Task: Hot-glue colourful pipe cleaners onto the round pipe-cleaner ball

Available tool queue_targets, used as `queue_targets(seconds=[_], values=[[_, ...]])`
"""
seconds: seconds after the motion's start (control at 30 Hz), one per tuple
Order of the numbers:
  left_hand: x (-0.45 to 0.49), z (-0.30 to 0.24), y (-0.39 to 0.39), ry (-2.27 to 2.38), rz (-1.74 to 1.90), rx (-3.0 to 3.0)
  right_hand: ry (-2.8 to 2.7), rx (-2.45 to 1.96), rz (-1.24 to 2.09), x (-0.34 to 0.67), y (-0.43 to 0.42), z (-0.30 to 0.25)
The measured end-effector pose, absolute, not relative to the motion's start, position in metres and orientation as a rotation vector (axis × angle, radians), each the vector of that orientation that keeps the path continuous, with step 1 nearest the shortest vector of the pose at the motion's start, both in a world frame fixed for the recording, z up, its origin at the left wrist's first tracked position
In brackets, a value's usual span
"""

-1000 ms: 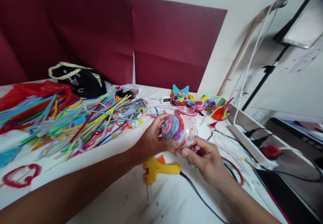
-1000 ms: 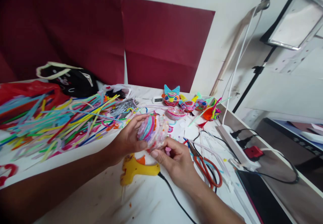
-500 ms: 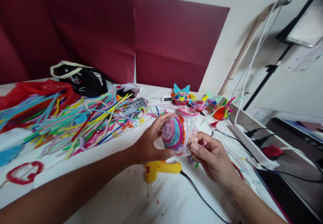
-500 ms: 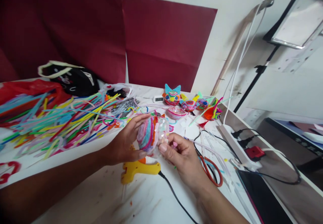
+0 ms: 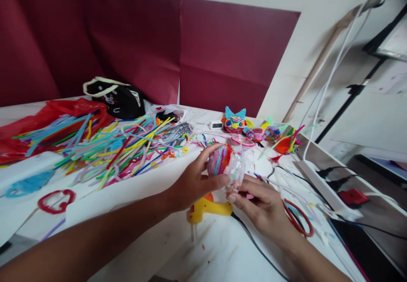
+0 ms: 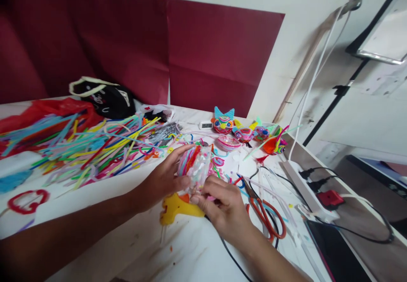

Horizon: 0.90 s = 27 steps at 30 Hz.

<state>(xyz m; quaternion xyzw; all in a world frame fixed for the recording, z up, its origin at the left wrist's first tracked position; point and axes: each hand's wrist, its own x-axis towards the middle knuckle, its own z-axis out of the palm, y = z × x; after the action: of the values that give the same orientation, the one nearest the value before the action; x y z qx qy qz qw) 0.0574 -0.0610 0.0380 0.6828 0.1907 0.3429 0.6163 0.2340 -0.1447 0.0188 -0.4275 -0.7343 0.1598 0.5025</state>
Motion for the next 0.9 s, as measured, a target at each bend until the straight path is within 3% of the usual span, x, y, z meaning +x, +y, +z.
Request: queue_targets(seconds=[0.5, 0.67, 0.9], values=[[0.041, 0.016, -0.049, 0.396, 0.989, 1.916, -1.375, -1.124, 0.822, 0.229, -0.145, 0.022], [0.040, 0.012, -0.046, 0.319, 1.029, 1.894, -1.549, -1.144, 0.576, 0.228, -0.147, 0.018], [0.044, 0.006, -0.045, 0.258, 0.815, 1.531, -1.807, -1.103, 0.118, 0.228, -0.146, 0.015]])
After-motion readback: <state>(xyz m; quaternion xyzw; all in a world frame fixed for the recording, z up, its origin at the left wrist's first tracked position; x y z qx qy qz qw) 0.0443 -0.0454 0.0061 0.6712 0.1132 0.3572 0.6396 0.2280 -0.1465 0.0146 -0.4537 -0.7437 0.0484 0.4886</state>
